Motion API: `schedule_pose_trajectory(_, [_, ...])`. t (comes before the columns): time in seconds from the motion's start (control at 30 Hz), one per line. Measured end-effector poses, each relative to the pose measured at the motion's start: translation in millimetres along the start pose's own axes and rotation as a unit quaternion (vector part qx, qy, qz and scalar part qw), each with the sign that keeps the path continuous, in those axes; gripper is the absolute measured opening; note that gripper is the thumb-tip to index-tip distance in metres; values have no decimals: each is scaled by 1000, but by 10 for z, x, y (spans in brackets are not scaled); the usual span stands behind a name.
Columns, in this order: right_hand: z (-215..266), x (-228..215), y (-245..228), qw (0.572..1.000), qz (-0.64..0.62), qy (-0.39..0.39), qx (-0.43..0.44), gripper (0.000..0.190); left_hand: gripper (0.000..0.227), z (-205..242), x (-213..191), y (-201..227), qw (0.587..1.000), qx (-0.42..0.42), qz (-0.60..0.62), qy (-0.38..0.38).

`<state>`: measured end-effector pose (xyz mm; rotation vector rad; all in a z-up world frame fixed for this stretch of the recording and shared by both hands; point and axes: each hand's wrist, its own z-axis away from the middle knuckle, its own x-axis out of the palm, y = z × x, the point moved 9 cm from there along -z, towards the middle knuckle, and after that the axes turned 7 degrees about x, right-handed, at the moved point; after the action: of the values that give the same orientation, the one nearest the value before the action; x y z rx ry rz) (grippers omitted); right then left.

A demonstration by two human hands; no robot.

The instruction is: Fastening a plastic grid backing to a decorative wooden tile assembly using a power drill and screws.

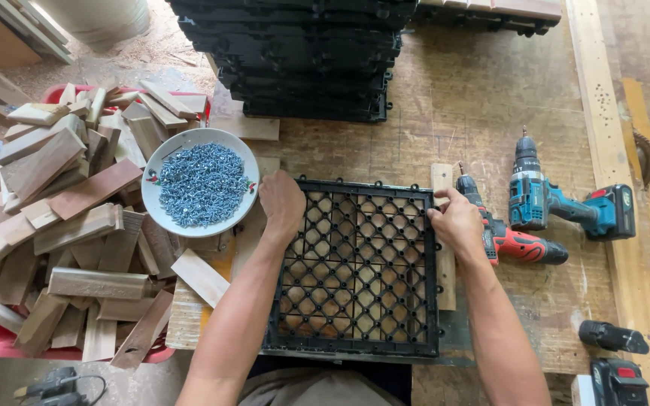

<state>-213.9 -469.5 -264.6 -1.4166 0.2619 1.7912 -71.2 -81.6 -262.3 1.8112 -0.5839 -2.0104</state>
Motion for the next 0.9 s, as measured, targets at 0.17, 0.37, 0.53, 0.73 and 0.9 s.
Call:
schedule_pose_trajectory(0.17, [44, -88, -178, 997, 24, -52, -54, 51, 28, -71, 67, -27, 1000, 5, 11, 3])
schedule_pose_trajectory(0.37, [69, -196, -374, 992, 54, -68, -90, 49, 31, 57, 54, -81, 999, -27, 3, 33])
schedule_pose_trajectory(0.53, [2, -105, -419, 991, 28, -85, -97, 33, 12, 265, -4, 9, 994, -68, -8, 80])
schedule_pose_trajectory(0.73, [-276, 23, -72, 998, -55, -1, -15, 28, 21, 369, -62, 22, 992, -61, 15, 107])
schedule_pose_trajectory(0.9, [-171, -185, -460, 994, 71, -45, -63, 31, 19, 413, -123, -65, 981, -67, 122, 132])
